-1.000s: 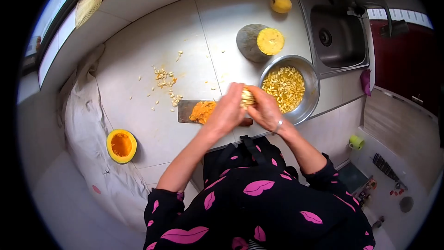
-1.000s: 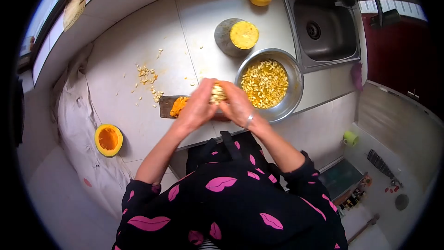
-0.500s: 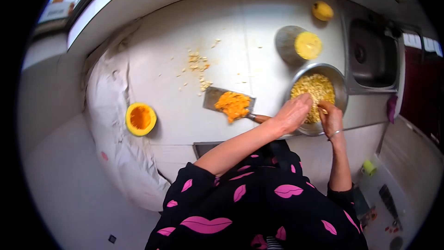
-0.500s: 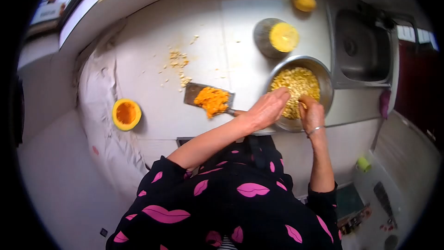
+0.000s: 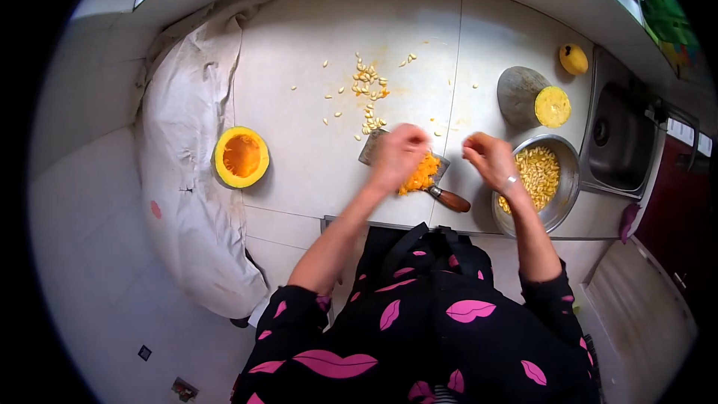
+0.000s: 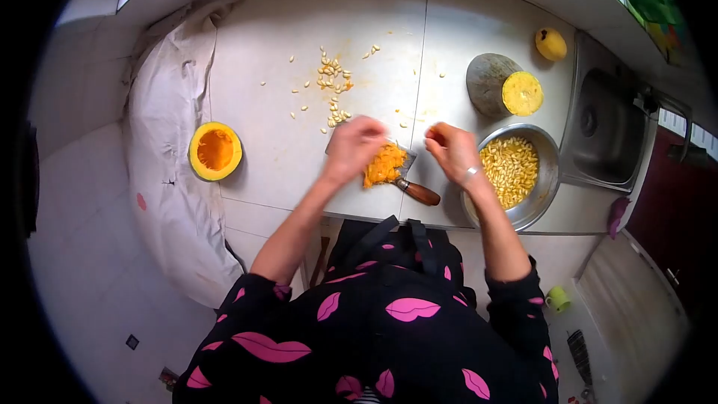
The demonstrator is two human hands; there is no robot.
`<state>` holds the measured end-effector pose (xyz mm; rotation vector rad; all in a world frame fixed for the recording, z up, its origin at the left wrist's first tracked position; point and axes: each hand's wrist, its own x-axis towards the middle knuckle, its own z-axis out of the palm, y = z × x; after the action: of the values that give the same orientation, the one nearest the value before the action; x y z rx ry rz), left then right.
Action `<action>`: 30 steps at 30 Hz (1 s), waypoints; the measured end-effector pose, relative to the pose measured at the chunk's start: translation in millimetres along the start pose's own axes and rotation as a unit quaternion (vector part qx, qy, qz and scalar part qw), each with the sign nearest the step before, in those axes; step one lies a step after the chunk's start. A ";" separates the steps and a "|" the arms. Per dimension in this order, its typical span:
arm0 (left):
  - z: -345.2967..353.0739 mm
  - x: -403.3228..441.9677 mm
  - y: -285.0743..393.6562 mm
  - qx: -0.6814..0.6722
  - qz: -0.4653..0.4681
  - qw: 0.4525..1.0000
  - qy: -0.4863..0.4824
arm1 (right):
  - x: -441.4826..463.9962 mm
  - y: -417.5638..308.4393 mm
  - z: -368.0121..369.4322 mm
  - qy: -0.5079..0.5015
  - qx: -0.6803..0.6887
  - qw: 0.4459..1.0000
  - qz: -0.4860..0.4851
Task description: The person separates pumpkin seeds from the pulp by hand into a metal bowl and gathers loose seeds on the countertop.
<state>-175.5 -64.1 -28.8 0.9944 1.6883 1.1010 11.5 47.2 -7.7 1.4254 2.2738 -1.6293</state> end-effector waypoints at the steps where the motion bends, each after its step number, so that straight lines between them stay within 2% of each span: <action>1: -22.4 -6.0 -18.8 -0.023 -0.037 0.998 0.045 | 11.5 2.3 15.0 0.015 -0.027 0.999 -0.014; 2: -43.0 -11.4 -37.4 -0.001 -0.092 0.992 0.092 | 23.3 7.0 26.8 0.000 -0.063 0.998 -0.021; 3: -61.3 -17.7 -49.7 0.046 -0.099 0.984 0.139 | 32.0 9.2 35.7 0.000 -0.107 0.994 -0.018; 6: -89.1 -30.4 -67.0 0.197 -0.196 0.945 0.170 | 50.5 11.9 56.0 0.026 -0.166 0.986 -0.022; 7: -89.0 -30.3 -74.5 0.160 -0.209 0.949 0.175 | 55.9 11.5 60.0 0.040 -0.174 0.984 -0.025; 15: -62.2 1.6 -70.0 0.165 -0.136 0.965 0.150 | 97.4 -30.2 106.1 -0.044 -0.125 0.989 -0.059; 22: -51.5 27.0 -74.7 0.151 -0.111 0.960 0.207 | 125.7 -52.9 137.9 -0.054 -0.091 0.993 -0.059; 25: -61.7 45.4 -67.6 0.123 -0.069 0.958 0.249 | 140.2 -64.9 136.2 -0.003 -0.082 0.995 -0.059; 28: -78.6 52.2 -53.1 0.054 -0.030 0.967 0.246 | 146.2 -67.5 118.0 0.017 0.019 0.992 -0.123; 29: -87.4 49.9 -56.5 0.067 -0.014 0.966 0.250 | 149.1 -61.4 108.5 0.060 0.032 0.987 -0.145; 30: -99.5 44.5 -54.4 0.082 -0.035 0.964 0.251 | 153.4 -52.5 96.4 0.103 0.012 0.982 -0.155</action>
<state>-291.2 -64.2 -67.0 0.7854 2.2336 1.2536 -158.5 72.7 -85.3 1.3563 2.7208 -1.6568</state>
